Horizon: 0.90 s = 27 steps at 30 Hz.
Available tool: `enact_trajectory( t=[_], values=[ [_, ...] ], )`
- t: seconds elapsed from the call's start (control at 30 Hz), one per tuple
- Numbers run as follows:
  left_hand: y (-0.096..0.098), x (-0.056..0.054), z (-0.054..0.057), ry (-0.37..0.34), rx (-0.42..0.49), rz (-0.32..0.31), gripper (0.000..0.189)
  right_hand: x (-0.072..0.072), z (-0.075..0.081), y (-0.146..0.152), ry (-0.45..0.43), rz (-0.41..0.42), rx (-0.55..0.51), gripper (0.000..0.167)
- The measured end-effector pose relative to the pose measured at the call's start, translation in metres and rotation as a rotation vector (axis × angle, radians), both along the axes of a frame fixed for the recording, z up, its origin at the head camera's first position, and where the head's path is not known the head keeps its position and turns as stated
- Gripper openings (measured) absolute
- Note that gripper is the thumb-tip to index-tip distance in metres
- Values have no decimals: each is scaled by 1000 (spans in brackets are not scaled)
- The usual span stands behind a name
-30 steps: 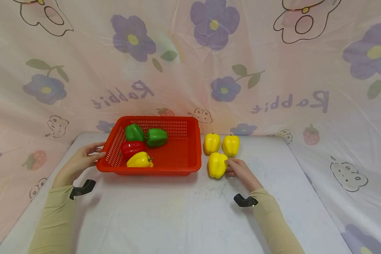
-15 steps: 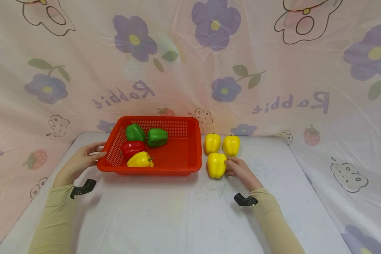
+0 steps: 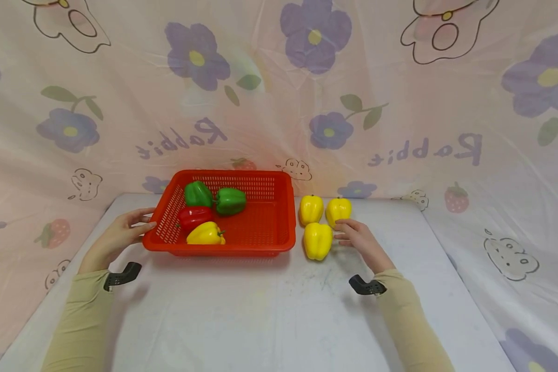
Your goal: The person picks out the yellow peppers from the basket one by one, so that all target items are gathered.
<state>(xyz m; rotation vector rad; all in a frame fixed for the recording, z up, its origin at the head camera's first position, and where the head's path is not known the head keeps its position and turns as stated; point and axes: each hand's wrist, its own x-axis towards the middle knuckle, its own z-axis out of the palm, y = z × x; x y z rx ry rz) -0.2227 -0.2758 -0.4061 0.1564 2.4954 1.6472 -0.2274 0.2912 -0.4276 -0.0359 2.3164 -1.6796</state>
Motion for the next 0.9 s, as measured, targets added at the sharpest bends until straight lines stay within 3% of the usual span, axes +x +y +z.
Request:
enact_trajectory(
  t=[0.47, 0.67, 0.9],
  values=[
    [1, 1, 2, 4, 13, -7, 57, 5, 48, -14, 164, 26, -19, 57],
    [2, 1, 2, -3, 12, -5, 57, 2, 62, -36, 209, 65, -77, 54],
    [1, 0, 2, -7, 12, -2, 57, -4, 73, -73, 196, 126, -78, 46]
  ],
)
